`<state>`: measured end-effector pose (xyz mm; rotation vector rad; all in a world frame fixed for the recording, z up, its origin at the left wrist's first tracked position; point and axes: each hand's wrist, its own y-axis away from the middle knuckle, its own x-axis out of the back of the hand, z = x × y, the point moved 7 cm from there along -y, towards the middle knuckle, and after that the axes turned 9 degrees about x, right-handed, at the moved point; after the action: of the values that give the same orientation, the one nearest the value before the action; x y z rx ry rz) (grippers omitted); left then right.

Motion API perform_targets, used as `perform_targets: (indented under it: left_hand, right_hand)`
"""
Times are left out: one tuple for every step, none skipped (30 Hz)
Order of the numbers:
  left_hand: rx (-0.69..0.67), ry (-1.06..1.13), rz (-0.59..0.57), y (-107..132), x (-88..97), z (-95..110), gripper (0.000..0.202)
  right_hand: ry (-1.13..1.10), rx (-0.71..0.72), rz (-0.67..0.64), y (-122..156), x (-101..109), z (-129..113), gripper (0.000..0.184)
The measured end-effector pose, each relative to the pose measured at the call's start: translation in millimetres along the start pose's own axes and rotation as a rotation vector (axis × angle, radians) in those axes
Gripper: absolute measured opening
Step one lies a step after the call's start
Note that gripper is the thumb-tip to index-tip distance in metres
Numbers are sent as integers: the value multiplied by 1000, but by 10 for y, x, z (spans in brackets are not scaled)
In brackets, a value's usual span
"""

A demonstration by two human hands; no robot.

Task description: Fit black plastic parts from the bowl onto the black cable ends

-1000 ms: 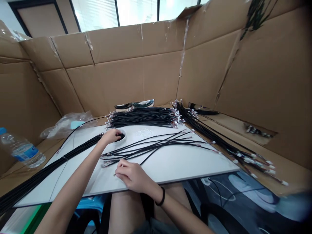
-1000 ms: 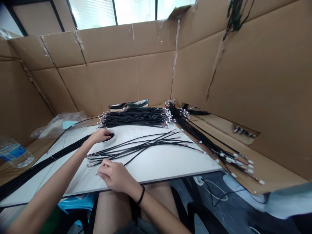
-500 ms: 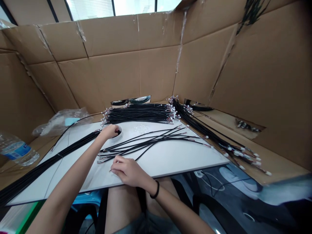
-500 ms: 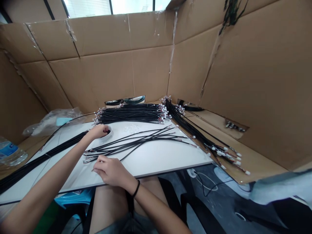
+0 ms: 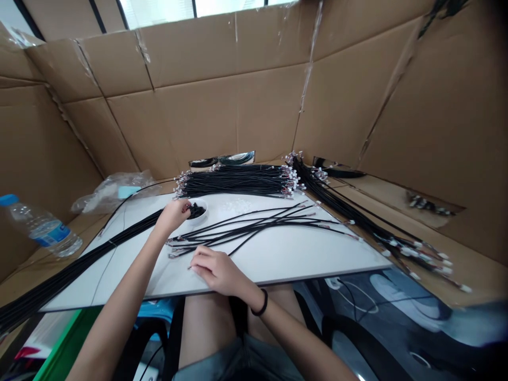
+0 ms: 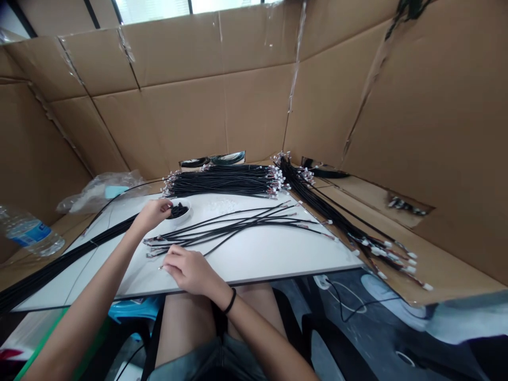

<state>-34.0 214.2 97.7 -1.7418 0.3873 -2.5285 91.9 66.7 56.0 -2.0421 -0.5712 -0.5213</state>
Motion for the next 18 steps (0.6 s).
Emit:
perform_targets:
  left_hand:
    - [2,46,29,128,50,-20,25]
    - [4,93,59,266,92,-43,25]
    - [9,142,88,408,122,-71,24]
    - [16,189,115,552,140,-103,23]
    - [23,235,132,692,141,-134,22]
    - [32,281,148,826,130,-165,21]
    - [42,327,163,953,110,-196,21]
    - [53,373,179,1069,84,-225,21]
    - [65,419,191,1175,51,-250,21]
    - [75,462,200,1268,14,-272,22]
    - [86,507,203,1347,-28,-289,23]
    - [97,550,202,1414,-72,-304,24]
    - [109,594,195,1469,-116,-315,25]
    - [120,638,185,1512,-158,-323,28]
    - [129,681,170,1545,-197,-327,30]
    - [137,723,153,1570,-230,-326,32]
    - [143,761,135,1590,-255,-322,33]
    - [148,794,117,1605,-272,-315,33]
  right_hand:
    - [-16,-5,5,0,-2,6,15]
    - [-31,-9,9,1,-4,12,15]
    - [-45,-13,13,2,-6,15,15]
    - [-58,-15,16,2,-7,17,15]
    - [-71,-17,20,2,-6,19,15]
    - [-83,-19,25,2,-5,21,15]
    - [-94,-20,30,-1,-4,25,16]
    - [-105,-21,37,-5,-3,30,16]
    - [-114,-24,46,-12,-3,39,16]
    - [-122,-29,56,-21,-5,52,17]
    - [-128,-37,69,-32,-8,67,17]
    - [-133,-47,84,-44,-12,84,18]
    - [-137,-58,101,-56,-16,100,18]
    - [-140,-69,118,-67,-20,115,19]
    - [-141,-79,136,-78,-24,126,20]
    - [-142,-86,153,-87,-26,131,20]
    - [-142,-92,168,-93,-26,133,20]
    - [-140,-96,180,-98,-27,131,20]
